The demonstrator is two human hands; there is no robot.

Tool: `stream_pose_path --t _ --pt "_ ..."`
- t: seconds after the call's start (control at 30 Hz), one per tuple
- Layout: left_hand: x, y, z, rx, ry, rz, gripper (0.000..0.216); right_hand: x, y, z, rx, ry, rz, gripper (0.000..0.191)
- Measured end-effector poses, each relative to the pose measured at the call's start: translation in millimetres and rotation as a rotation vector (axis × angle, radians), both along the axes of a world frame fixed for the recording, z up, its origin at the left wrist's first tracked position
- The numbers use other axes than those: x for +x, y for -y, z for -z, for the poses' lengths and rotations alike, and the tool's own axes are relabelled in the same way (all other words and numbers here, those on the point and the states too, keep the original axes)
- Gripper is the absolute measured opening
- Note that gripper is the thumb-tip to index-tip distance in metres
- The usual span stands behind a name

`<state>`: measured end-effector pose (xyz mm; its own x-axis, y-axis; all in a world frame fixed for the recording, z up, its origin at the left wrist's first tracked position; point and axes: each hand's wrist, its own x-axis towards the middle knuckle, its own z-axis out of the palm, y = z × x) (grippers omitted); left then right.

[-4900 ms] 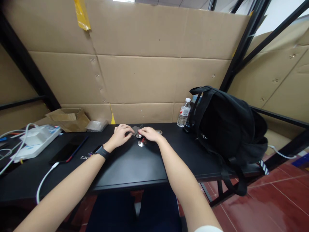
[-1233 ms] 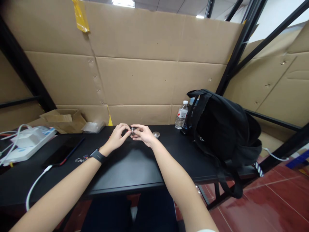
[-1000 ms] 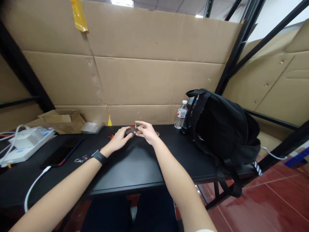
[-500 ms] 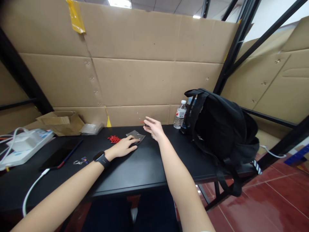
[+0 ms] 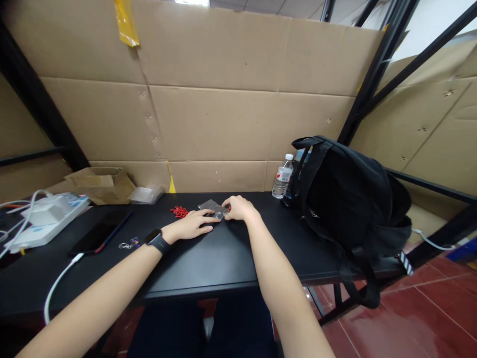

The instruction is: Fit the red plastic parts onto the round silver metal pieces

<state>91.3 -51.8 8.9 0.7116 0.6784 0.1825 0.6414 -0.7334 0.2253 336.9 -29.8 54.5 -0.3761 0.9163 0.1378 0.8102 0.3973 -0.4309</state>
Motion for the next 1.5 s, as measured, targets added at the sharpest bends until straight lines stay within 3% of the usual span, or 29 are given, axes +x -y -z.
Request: stream_pose_path --t 0.17,0.47,0.63,1.07,1.2,1.27,1.4,1.5 --pt "0 0 0.2 -0.016 -0.007 -0.015 0.040 -16 3 6.1 0.024 0.108 0.054 0.040" --pt "-5 0 -5.3 -0.067 -0.034 0.029 0.040 -15 -7 15.5 0.033 -0.068 -0.034 0.043" --pt "-6 1 -6.8 -0.092 -0.061 0.045 0.042 -16 -11 19.8 0.011 -0.102 -0.083 0.036" --pt "-7 2 -11.4 -0.099 -0.103 0.027 0.042 -39 -7 24.3 0.308 0.199 0.159 0.038" --pt "-8 3 -17.8 -0.039 -0.099 -0.016 0.042 -45 -12 31.2 0.342 0.166 0.192 0.028" --pt "-8 5 -21.5 0.027 -0.072 -0.044 0.043 -43 -13 31.2 0.291 0.079 0.121 0.026" --pt "-9 6 -22.8 0.181 0.027 -0.131 0.044 -28 -14 24.4 0.171 -0.057 -0.164 0.021" --pt "-7 4 -17.7 0.271 0.065 -0.255 0.040 -17 -15 20.8 0.196 -0.071 -0.133 0.022"
